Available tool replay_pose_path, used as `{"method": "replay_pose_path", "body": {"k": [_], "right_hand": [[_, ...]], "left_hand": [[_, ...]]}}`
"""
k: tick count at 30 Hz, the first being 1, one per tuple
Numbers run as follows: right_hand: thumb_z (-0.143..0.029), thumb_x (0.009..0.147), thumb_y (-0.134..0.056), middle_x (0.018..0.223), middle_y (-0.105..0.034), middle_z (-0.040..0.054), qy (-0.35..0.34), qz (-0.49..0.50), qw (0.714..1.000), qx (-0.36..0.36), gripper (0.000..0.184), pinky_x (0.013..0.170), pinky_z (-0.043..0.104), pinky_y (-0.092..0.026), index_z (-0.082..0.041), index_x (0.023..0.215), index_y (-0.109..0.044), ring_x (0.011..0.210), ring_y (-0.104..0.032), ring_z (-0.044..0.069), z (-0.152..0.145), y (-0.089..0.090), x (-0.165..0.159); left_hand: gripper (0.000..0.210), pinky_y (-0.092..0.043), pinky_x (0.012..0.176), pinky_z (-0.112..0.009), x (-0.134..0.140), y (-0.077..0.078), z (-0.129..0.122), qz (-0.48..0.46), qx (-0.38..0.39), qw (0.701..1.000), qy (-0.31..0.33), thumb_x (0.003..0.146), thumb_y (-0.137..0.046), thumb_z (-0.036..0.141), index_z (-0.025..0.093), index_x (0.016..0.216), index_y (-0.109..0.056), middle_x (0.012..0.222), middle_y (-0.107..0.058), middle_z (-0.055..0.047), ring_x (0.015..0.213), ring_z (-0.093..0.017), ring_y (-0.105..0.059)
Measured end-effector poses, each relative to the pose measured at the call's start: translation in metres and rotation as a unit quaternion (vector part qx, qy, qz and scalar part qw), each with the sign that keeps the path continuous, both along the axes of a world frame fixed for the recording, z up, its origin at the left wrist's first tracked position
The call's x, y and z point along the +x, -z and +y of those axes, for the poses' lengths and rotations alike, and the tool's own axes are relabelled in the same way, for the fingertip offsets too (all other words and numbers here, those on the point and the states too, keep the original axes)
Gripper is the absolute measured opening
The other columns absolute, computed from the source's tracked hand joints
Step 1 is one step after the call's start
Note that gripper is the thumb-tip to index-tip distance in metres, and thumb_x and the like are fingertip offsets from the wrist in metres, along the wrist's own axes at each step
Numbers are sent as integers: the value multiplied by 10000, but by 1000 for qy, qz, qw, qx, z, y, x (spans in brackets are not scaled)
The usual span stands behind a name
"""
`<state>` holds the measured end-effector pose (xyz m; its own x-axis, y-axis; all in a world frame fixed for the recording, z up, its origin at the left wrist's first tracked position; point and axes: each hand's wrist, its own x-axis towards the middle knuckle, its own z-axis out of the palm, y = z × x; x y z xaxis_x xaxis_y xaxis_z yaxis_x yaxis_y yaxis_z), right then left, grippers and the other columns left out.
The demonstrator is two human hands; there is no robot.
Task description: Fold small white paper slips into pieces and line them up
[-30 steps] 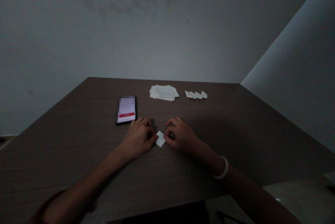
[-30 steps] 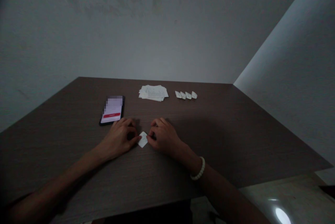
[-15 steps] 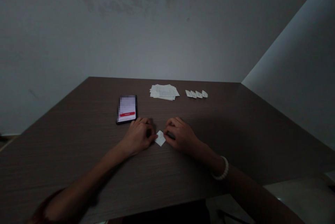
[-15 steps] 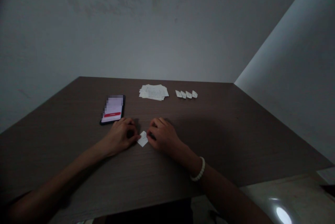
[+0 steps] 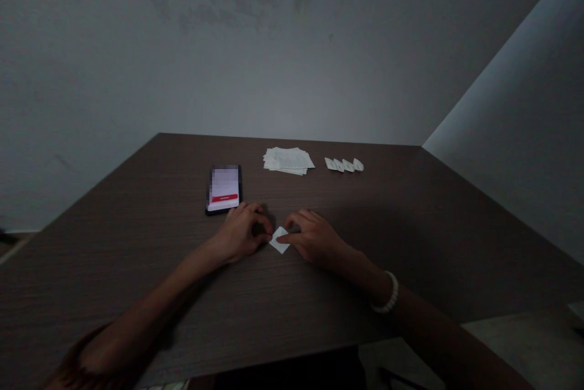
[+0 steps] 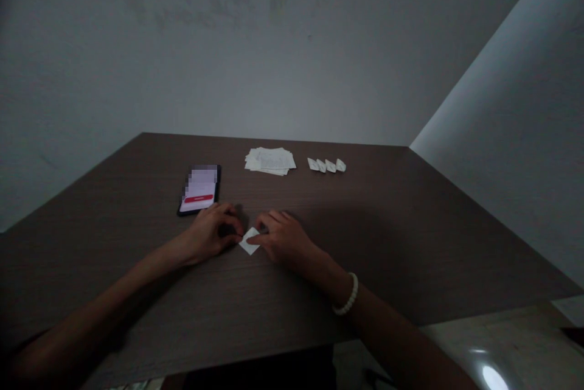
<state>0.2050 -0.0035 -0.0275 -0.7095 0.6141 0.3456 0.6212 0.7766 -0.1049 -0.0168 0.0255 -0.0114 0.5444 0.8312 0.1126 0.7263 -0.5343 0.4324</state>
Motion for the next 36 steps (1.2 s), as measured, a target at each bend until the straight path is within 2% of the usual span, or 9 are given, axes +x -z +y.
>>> {"method": "replay_pose_path", "body": {"k": [4, 8, 13, 16, 19, 23, 29, 36], "right_hand": [[-137, 880, -572, 1078, -562, 65, -12, -39, 999, 11, 347, 782, 328, -371, -339, 1148, -662, 956, -459, 210, 2, -1, -2], [-159, 899, -553, 1056, -561, 65, -8, -32, 999, 5, 305, 771, 328, -371, -331, 1119, -676, 942, -465, 207, 2, -3, -1], [-209, 916, -535, 987, -591, 68, 23, 36, 999, -20, 220, 799, 328, -394, -206, 1093, -665, 906, -482, 194, 0, -2, 4], [-268, 894, -583, 960, -594, 75, 58, 77, 994, -48, 173, 814, 328, -409, -162, 995, -676, 898, -495, 191, 0, -2, 7], [-280, 876, -613, 945, -590, 67, 65, 97, 991, -59, 136, 808, 324, -415, -173, 901, -692, 886, -500, 184, 1, -1, 6], [-275, 873, -618, 940, -588, 63, 61, 109, 990, -60, 126, 808, 328, -417, -172, 856, -688, 874, -499, 183, 1, 1, 5], [-246, 860, -639, 983, -581, 62, 40, 122, 988, -85, 85, 840, 332, -419, -181, 866, -693, 927, -509, 186, 1, -1, 10], [-203, 834, -654, 986, -581, 59, 52, 136, 985, -93, 43, 849, 346, -414, -187, 856, -686, 928, -516, 183, 2, -8, 16]], "left_hand": [[81, -378, 867, -427, 0, 0, -1, -5, 6, 1000, 0, 733, -692, 245, 237, 803, -730, 997, -563, -64, 991, -274, -501], [70, -382, 856, -417, 1, -1, -1, 4, 4, 1000, 4, 738, -693, 234, 238, 800, -725, 988, -566, -61, 984, -269, -499], [76, -383, 861, -418, 2, -2, -2, 9, 0, 1000, 6, 766, -668, 223, 241, 813, -725, 981, -586, -56, 984, -265, -506], [64, -382, 876, -418, 2, -4, -4, 4, -2, 1000, 12, 755, -678, 212, 234, 801, -716, 958, -604, -46, 980, -261, -519], [79, -386, 874, -408, 3, -4, -6, -7, 7, 1000, 21, 759, -686, 250, 221, 831, -696, 942, -618, -44, 970, -257, -527], [246, -391, 826, -381, 10, 1, -8, -36, 29, 999, 17, 773, -695, 414, 200, 885, -649, 953, -635, -46, 939, -247, -541], [157, -373, 799, -372, 18, 4, -10, -38, 24, 999, 28, 763, -706, 316, 196, 841, -642, 853, -644, -26, 885, -232, -545], [134, -364, 817, -391, 18, 0, -11, -45, 6, 999, 25, 758, -684, 313, 200, 824, -653, 876, -670, -28, 896, -234, -559]]}}
